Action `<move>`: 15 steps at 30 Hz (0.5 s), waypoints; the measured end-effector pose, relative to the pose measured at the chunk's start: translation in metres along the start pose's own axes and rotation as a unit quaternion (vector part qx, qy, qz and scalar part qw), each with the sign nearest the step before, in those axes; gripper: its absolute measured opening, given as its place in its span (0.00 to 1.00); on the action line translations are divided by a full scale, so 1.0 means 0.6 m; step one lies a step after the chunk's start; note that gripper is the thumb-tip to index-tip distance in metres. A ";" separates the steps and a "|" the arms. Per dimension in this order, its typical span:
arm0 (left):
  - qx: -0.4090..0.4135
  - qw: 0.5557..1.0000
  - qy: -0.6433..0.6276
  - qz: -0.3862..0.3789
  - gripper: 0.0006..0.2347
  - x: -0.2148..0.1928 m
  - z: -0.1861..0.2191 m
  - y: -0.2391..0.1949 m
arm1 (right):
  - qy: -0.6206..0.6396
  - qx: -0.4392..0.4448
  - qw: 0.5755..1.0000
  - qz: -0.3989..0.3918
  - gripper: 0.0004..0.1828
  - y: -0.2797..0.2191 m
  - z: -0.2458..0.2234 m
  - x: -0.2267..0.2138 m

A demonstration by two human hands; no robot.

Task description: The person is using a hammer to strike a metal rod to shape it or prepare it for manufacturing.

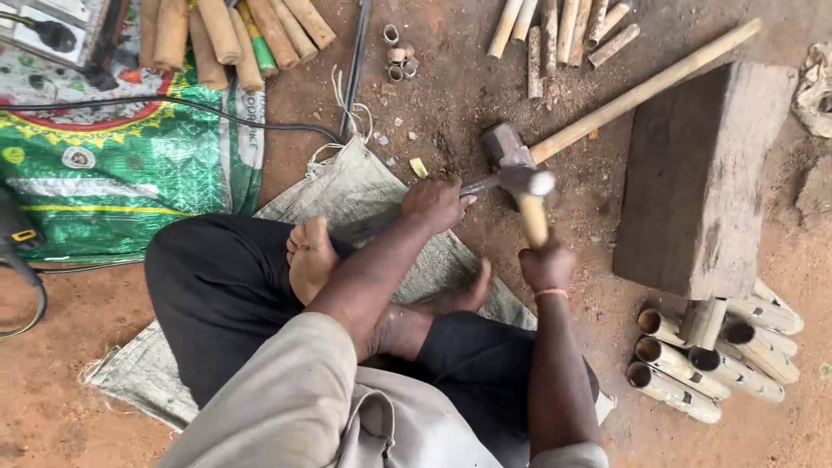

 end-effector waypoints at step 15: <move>-0.041 0.994 -0.069 -0.070 0.12 0.000 -0.015 0.004 | 0.009 0.079 0.996 -0.041 0.23 0.001 0.015 0.018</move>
Point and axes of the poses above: each hand's wrist, its own y-axis towards the middle knuckle, its own x-axis out of the palm, z = x × y, the point moved 9 cm from there along y, towards the middle knuckle, and after that the axes turned 14 degrees about x, right-handed, at the moved point
